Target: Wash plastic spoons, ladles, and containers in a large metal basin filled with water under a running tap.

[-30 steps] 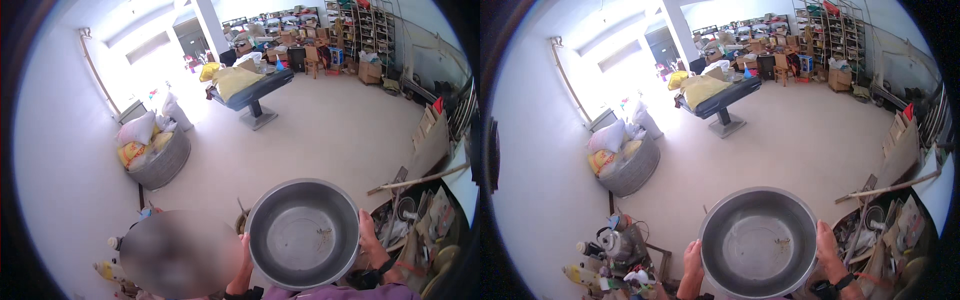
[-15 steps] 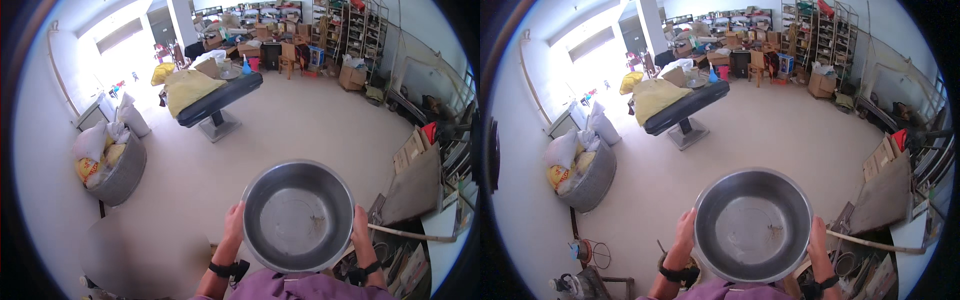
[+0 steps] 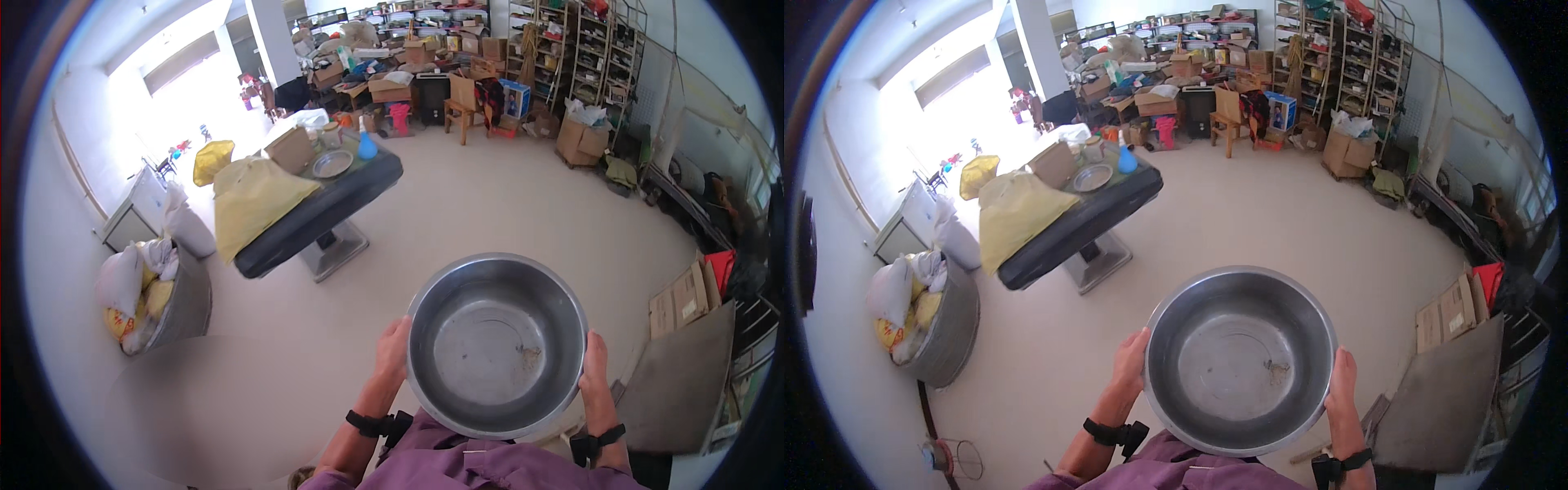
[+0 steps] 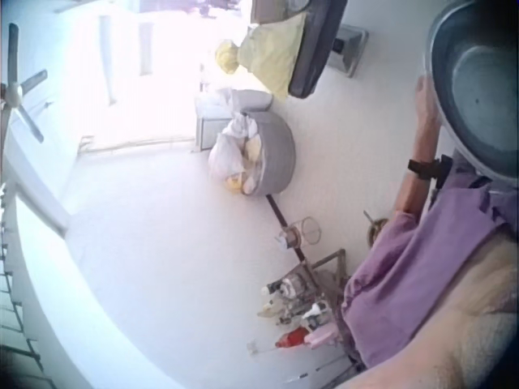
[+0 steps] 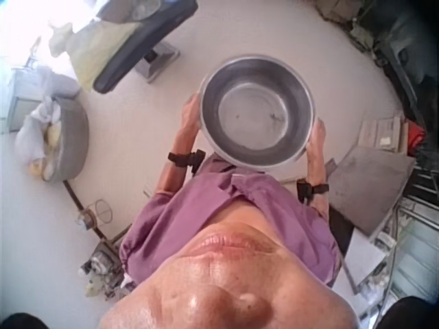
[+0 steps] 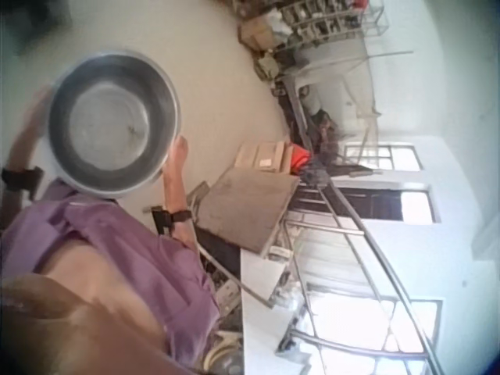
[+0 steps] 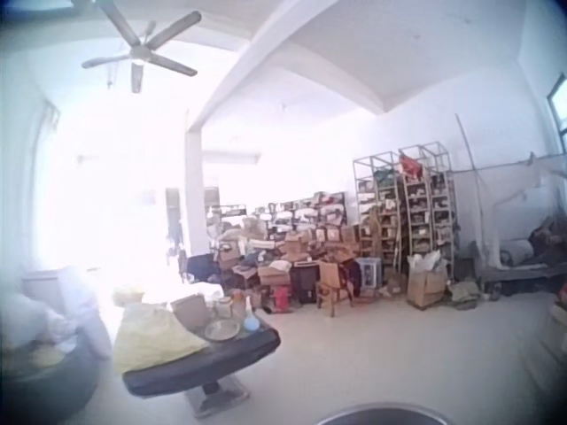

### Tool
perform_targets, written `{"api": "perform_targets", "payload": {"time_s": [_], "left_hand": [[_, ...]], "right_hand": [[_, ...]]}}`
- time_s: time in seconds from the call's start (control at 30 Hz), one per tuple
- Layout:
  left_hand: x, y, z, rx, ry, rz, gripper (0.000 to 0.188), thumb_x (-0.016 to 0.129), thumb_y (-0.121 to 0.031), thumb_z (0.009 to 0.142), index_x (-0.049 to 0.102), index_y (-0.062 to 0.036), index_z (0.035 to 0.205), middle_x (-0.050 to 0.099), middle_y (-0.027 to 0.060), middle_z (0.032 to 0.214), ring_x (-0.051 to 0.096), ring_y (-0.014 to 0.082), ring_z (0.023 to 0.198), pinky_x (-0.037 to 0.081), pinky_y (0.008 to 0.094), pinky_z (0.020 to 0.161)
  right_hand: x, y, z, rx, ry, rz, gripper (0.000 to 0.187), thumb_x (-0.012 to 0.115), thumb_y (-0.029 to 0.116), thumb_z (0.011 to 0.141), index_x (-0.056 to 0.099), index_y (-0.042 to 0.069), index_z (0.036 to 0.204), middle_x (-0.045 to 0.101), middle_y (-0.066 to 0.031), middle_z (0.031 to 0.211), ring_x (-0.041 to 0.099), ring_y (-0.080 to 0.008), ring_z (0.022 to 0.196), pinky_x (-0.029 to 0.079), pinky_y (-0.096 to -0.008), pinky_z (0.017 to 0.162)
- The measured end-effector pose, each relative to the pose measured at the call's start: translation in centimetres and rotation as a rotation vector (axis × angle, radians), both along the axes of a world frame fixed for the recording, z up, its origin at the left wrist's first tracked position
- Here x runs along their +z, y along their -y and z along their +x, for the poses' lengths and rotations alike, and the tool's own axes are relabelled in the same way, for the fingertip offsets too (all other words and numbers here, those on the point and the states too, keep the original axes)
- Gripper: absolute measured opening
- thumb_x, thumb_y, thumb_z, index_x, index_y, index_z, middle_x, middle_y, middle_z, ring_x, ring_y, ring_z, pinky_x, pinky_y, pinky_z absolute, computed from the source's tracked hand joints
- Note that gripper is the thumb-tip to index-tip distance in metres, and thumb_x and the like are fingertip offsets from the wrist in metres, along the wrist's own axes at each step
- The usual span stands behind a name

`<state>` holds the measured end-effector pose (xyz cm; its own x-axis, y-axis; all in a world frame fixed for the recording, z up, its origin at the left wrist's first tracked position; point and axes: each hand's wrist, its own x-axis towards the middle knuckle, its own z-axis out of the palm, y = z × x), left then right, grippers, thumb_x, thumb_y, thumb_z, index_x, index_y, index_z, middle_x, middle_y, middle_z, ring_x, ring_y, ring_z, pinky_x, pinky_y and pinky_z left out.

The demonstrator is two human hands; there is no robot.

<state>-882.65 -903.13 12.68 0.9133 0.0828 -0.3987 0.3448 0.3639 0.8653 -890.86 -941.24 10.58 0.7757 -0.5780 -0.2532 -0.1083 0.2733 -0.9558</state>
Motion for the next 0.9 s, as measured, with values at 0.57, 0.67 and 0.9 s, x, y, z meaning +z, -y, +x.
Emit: {"api": "perform_targets", "payload": {"time_s": [0.57, 0.67, 0.9], "left_hand": [[-1.5, 14.6, 67.0, -0.084, 0.020, -0.052, 0.038, 0.054, -0.032, 0.096, 0.063, 0.0022, 0.109, 0.064, 0.0061, 0.095, 0.060, 0.0133, 0.086, 0.049, 0.0293, 0.076], [-3.4, 17.3, 78.1, -0.033, 0.000, -0.086, 0.038, 0.055, -0.032, 0.096, 0.062, 0.0017, 0.111, 0.064, 0.0057, 0.096, 0.060, 0.0132, 0.088, 0.049, 0.0288, 0.077], [-1.5, 18.4, 100.8, 0.134, 0.043, -0.135, 0.034, 0.055, -0.031, 0.097, 0.062, 0.0006, 0.107, 0.063, 0.0037, 0.092, 0.060, 0.0119, 0.081, 0.049, 0.0272, 0.071]], "right_hand": [[1.6, 14.7, 63.0, -0.095, -0.081, -0.184, 0.039, 0.045, 0.034, 0.098, 0.057, -0.002, 0.109, 0.061, -0.0102, 0.103, 0.061, -0.0196, 0.092, 0.051, -0.0347, 0.080], [0.8, 17.7, 76.3, -0.076, -0.043, -0.146, 0.039, 0.046, 0.034, 0.099, 0.057, -0.002, 0.108, 0.061, -0.0105, 0.104, 0.062, -0.0194, 0.091, 0.051, -0.0344, 0.080], [2.0, 20.0, 105.7, 0.095, -0.018, -0.095, 0.036, 0.049, 0.033, 0.099, 0.057, -0.002, 0.106, 0.062, -0.0100, 0.101, 0.062, -0.0188, 0.090, 0.052, -0.0328, 0.079]]}}
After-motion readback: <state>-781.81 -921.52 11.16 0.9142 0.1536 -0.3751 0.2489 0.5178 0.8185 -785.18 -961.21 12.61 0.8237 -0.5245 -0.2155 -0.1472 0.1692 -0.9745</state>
